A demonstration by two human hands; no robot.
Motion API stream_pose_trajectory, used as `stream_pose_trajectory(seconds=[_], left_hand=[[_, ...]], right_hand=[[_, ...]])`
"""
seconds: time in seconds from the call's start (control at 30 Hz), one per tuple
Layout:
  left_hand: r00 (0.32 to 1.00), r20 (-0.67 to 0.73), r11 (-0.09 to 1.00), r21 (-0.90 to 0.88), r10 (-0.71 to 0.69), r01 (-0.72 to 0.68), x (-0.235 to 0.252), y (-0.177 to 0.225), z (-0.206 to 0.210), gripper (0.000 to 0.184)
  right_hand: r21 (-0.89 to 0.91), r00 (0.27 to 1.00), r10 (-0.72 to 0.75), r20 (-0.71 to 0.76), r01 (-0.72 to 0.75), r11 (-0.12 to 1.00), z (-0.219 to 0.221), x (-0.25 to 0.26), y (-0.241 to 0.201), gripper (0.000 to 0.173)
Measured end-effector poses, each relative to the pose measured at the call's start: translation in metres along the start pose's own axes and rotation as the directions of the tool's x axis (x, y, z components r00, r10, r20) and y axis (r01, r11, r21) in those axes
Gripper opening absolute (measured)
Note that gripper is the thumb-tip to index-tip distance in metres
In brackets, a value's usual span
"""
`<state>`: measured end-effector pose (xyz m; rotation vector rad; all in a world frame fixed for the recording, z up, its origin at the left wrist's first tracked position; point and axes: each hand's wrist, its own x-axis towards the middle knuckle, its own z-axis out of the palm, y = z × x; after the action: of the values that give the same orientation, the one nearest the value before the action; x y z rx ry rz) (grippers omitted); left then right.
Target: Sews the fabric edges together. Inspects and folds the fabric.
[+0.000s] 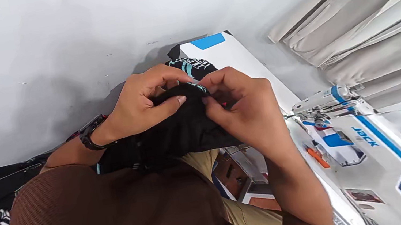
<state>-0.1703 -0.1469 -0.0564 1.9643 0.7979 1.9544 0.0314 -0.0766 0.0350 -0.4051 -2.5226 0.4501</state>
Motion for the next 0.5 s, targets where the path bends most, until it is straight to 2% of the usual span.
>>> stream_pose_trajectory(seconds=[0.07,0.13,0.23,0.3,0.4,0.5], left_hand=[[0.999,-0.041,1.0,0.022,-0.001,0.002,0.0,-0.001,0.0,0.021],[0.995,-0.1,0.998,0.063,-0.01,0.016,0.001,0.0,0.0,0.013],[0.988,-0.155,0.995,0.099,-0.002,0.017,0.0,0.0,0.0,0.009],[0.987,-0.16,0.991,0.133,0.025,-0.004,-0.001,0.001,0.001,0.01],[0.983,-0.153,0.978,0.197,0.096,-0.065,-0.001,0.002,0.002,0.012],[0.973,-0.127,0.925,0.354,0.195,-0.139,-0.007,0.004,-0.003,0.014]], right_hand=[[0.095,0.998,0.04,0.053,-0.045,0.994,-0.007,0.003,0.004,0.019],[0.094,0.999,0.008,0.038,-0.011,0.996,-0.005,0.004,0.006,0.017],[-0.047,0.989,-0.133,-0.069,0.13,0.99,0.002,0.004,0.002,0.013],[-0.087,0.977,-0.18,-0.115,0.17,0.982,0.003,0.006,-0.003,0.01],[-0.117,0.982,-0.162,-0.094,0.151,0.982,-0.002,0.009,-0.008,0.01],[-0.264,0.979,-0.201,-0.038,0.184,0.947,-0.006,0.011,-0.016,0.012]])
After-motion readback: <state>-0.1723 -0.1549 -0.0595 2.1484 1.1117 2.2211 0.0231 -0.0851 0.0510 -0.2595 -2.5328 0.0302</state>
